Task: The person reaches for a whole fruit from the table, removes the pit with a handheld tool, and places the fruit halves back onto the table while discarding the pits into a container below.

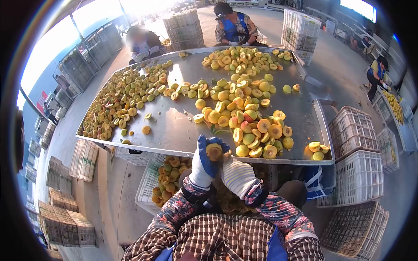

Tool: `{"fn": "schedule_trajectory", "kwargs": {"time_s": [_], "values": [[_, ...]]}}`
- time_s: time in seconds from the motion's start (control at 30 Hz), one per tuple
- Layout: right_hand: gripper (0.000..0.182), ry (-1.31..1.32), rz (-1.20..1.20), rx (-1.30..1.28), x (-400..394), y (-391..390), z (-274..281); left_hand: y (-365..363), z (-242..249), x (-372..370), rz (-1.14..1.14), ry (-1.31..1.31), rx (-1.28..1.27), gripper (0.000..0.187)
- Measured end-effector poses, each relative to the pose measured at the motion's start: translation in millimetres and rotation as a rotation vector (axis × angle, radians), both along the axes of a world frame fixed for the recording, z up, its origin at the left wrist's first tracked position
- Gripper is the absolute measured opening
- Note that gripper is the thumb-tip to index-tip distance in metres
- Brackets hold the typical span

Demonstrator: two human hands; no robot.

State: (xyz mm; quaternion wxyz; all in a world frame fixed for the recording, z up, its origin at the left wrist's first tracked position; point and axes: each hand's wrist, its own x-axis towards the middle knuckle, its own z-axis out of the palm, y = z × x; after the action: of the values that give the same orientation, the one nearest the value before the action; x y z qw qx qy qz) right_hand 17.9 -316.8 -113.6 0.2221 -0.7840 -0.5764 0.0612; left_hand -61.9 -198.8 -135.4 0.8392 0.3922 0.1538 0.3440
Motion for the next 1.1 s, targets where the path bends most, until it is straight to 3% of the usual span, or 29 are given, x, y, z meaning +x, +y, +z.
{"fn": "schedule_trajectory", "kwargs": {"time_s": [0.07,0.2,0.27,0.4,0.5,0.6,0.67,0.77,0.8,0.87,0.9,0.93,0.97,1.0,1.07,1.1], "values": [[0.038,-0.035,0.061,-0.015,1,2,-16,-2,-5,1,0.113,0.139,0.307,0.052],[0.045,-0.072,0.238,0.041,4,-4,-16,-14,-1,-2,0.175,0.161,0.405,0.052],[0.044,-0.07,0.223,0.063,15,-2,-23,-17,-2,-2,0.139,-0.012,0.118,0.052],[0.04,-0.014,0.161,0.043,18,-3,-14,-9,-1,-1,0.022,0.036,0.107,0.051],[0.038,0.068,0.217,0.085,10,-6,-14,-9,-1,1,0.006,-0.079,-0.002,0.042],[0.032,0.272,0.25,0.211,12,-7,-28,-8,-7,-2,0.069,0.084,0.192,0.043],[0.028,0.08,0.233,0.09,16,-6,-23,-2,-11,-2,0.158,0.261,0.72,0.042],[0.031,0.072,0.228,0.029,24,-6,-17,-15,23,-11,0.136,0.394,0.769,0.032],[0.032,0.08,0.23,0.005,25,-5,-18,-14,20,-10,0.138,0.394,0.768,0.032],[0.031,0.054,0.227,0.02,18,-3,-33,-7,6,-7,0.107,0.277,0.571,0.015],[0.029,0.197,0.254,0.152,15,-3,-41,-3,-1,-6,0.11,0.277,0.571,0.015],[0.028,0.343,0.278,0.282,11,-3,-37,0,-3,-6,0.041,0.181,0.32,0.011],[0.027,0.382,0.291,0.248,13,-5,-32,2,-6,-8,-0.026,0.085,0.068,0.01],[0.027,0.388,0.29,0.247,16,-7,-25,5,-8,-12,-0.027,0.091,0.066,0.01],[0.026,0.188,0.326,0.032,25,-8,-9,8,6,-19,0.137,0.326,1.16,0.018],[0.025,0.093,0.411,0.103,33,-5,-17,8,10,-18,0.132,0.326,1.163,0.018]]}}
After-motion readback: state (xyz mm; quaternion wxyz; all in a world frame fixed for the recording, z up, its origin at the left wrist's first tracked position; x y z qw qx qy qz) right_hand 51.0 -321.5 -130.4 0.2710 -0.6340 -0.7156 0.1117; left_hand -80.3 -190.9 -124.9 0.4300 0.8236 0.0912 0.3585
